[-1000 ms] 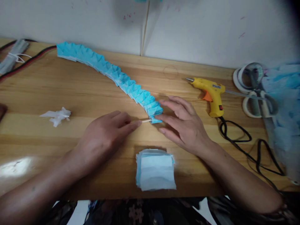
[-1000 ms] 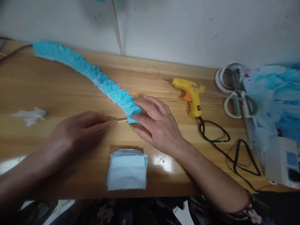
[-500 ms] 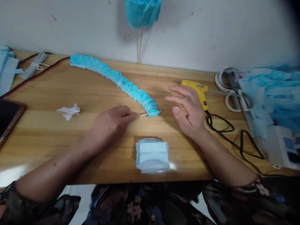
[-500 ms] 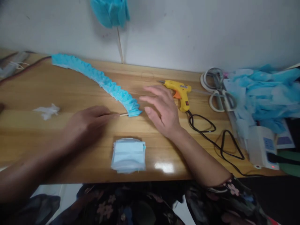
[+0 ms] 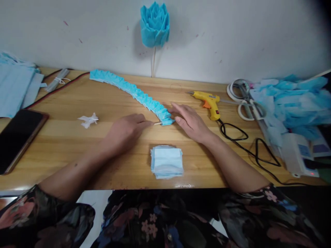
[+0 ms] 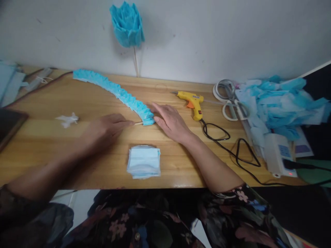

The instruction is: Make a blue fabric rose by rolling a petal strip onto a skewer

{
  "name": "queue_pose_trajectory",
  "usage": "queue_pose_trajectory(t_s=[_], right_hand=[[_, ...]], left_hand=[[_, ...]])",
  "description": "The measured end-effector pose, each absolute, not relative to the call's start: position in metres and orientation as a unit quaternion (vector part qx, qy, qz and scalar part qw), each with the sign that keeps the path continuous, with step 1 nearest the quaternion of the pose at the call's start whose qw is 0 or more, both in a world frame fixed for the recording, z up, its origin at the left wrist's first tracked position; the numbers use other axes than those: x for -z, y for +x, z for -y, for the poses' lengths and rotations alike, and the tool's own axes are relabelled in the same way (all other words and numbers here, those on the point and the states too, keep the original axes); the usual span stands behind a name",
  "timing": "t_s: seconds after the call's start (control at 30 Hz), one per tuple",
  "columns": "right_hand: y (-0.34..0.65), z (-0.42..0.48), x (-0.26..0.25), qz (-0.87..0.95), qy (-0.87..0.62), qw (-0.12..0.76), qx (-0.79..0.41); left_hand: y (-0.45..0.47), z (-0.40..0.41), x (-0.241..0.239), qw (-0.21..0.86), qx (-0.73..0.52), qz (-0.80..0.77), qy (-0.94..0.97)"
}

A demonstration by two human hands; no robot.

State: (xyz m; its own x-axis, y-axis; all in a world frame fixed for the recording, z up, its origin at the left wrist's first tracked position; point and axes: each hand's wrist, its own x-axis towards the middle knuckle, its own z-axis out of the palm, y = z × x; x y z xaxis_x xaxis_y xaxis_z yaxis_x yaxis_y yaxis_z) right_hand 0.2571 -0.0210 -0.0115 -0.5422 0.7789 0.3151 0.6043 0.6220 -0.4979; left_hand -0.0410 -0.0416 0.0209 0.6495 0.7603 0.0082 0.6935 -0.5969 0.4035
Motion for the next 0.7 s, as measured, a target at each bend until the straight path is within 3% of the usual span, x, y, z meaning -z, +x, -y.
queue_pose_trajectory(t_s=[0.17,0.4,0.7], right_hand=[[0.256,0.029,0.006,0.852,-0.399,0.284,-0.184],[0.258,0.031,-0.001,0.851,-0.381,0.34,-0.12],[0.255,0.034,0.002,0.872,-0.323,0.335,-0.148]], left_hand=[[-0.05,0.037,-0.028,0.177,-0.087,-0.381,0.903],[-0.049,0.036,-0.037,0.186,-0.064,-0.383,0.903],[-0.046,0.037,-0.043,0.194,-0.036,-0.39,0.899]])
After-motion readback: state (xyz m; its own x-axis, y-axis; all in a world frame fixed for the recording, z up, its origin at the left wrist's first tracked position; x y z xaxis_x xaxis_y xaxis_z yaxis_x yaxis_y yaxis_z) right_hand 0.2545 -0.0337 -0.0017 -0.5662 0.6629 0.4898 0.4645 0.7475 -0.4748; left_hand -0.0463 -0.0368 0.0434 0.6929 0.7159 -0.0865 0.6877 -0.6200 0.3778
